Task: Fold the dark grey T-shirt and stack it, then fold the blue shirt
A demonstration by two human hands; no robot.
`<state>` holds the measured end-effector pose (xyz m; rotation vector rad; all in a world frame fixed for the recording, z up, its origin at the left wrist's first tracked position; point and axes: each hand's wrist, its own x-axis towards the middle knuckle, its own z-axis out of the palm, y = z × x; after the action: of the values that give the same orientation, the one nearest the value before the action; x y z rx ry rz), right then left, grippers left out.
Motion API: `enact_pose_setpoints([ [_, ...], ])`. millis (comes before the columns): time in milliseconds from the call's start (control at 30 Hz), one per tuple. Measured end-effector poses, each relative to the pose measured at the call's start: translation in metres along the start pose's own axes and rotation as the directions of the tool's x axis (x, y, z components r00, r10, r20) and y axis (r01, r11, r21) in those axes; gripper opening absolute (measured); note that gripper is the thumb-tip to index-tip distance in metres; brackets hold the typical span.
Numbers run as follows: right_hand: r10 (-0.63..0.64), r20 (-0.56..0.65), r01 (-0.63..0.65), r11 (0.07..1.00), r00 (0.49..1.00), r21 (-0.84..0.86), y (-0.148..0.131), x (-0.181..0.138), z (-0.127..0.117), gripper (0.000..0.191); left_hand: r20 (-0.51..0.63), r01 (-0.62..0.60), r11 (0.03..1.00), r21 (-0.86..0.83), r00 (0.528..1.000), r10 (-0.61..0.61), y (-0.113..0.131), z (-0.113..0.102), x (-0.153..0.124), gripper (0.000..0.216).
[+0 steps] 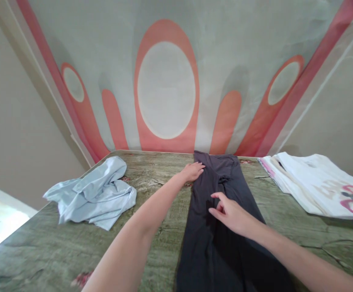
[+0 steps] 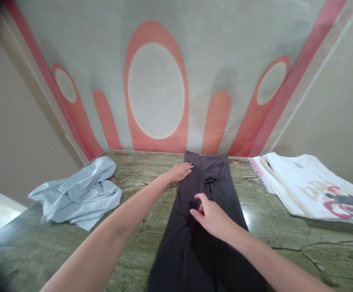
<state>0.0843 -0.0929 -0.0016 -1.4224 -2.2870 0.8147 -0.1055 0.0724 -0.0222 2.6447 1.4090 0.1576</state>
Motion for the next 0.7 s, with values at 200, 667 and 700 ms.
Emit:
enact_pose_setpoints([
  [200,-0.017,0.039,0.020,0.996,0.999,-0.090,-0.016,-0.018,0.024,0.040,0.059,-0.009,0.999,0.048,0.998,0.006,-0.011,0.008,0.017,0.053],
  [667,-0.115,0.124,0.128,0.986,0.986,-0.109,-0.021,-0.055,-0.003,0.014,0.008,-0.063,0.990,0.124,0.998,0.063,-0.003,-0.009,-0.013,0.048],
  [700,-0.154,0.134,0.170,0.978,0.979,-0.121,-0.024,-0.060,-0.005,0.014,0.010,-0.095,0.988,0.125,0.995,0.094,0.001,-0.009,-0.023,0.048],
])
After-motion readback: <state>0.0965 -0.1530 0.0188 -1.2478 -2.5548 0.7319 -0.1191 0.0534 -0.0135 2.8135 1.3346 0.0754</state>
